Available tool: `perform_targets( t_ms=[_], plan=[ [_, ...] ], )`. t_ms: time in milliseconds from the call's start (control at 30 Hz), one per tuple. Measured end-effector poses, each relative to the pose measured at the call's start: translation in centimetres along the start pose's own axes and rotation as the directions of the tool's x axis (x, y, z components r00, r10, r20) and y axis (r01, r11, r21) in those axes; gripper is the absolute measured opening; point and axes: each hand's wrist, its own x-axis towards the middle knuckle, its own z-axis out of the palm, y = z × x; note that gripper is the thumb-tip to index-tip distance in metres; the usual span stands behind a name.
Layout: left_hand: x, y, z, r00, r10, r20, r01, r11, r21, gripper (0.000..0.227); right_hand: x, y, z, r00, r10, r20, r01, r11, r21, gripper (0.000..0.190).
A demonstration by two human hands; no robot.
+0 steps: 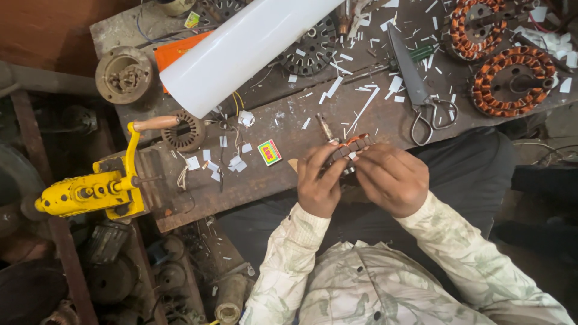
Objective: The person inserts small white insulating pieces into the slots of a copper-wound motor rotor. They repeatedly cut strips from a white roll using shears, trim them to size, and place them into the rotor slots.
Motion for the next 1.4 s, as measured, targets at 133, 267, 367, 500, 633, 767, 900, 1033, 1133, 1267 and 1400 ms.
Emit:
perform_targets(
  t_ms=[133, 267, 367, 500, 633, 767, 900, 1033, 1133, 1267, 1400],
  plan=[
    [0.1, 0.1, 0.0, 1.0, 0.007, -0.003, -0.007, 1.0, 0.01, 0.048, 0.1, -0.1, -0.1, 0.999, -0.031, 0.015, 0.032, 0.999, -0.035, 0.024],
    [0.1, 0.1, -0.1, 1.0, 0.017, 0.008, -0.017, 1.0, 0.018, 0.048, 0.0, 0.0, -0.2, 0.998, -0.053, 0.034, 0.055, 0.997, -0.051, 0.025],
    [0.3, -0.1, -0.1, 0.999, 0.037, 0.005, -0.038, 0.999, 0.016, 0.046, 0.1, 0.1, -0.4, 0.996, -0.075, 0.051, 0.078, 0.995, -0.066, 0.027],
    [0.4, -0.2, -0.2, 0.998, 0.06, 0.021, -0.06, 0.998, 0.011, 0.044, 0.3, 0.0, -0.5, 0.992, -0.085, 0.092, 0.094, 0.99, -0.102, 0.035],
    [0.5, -0.4, -0.1, 0.998, 0.063, 0.016, -0.063, 0.998, 0.0, 0.042, 0.5, -0.3, -0.7, 0.988, -0.059, 0.144, 0.078, 0.988, -0.133, 0.039],
    [0.8, -0.7, -0.4, 0.996, 0.073, 0.043, -0.072, 0.997, -0.023, 0.042, 0.2, 0.0, -0.7, 0.984, 0.0, 0.177, 0.025, 0.989, -0.143, 0.038],
    [0.9, -0.5, -0.7, 0.997, 0.066, 0.046, -0.063, 0.997, -0.052, 0.043, -0.7, 0.8, 0.0, 0.986, 0.115, 0.121, -0.114, 0.993, -0.021, 0.036],
    [0.6, -0.3, -0.4, 1.0, -0.011, -0.026, 0.004, 0.969, -0.248, 0.056, -1.8, 1.7, 0.3, 0.952, 0.297, 0.07, -0.304, 0.902, 0.306, 0.039],
    [-0.4, -0.3, 0.5, 0.992, -0.104, -0.071, 0.076, 0.944, -0.321, 0.06, -2.4, 2.5, 0.7, 0.92, 0.373, 0.123, -0.389, 0.823, 0.415, 0.045],
    [-1.1, -0.7, 1.4, 0.975, -0.221, -0.026, 0.183, 0.863, -0.471, 0.055, -2.7, 3.7, 1.3, 0.94, 0.308, 0.15, -0.342, 0.856, 0.388, 0.035],
    [-1.4, -0.9, 1.7, 0.978, -0.202, -0.057, 0.156, 0.881, -0.447, 0.057, -2.7, 4.3, 1.8, 0.946, 0.29, 0.146, -0.325, 0.849, 0.417, 0.03]
  ],
)
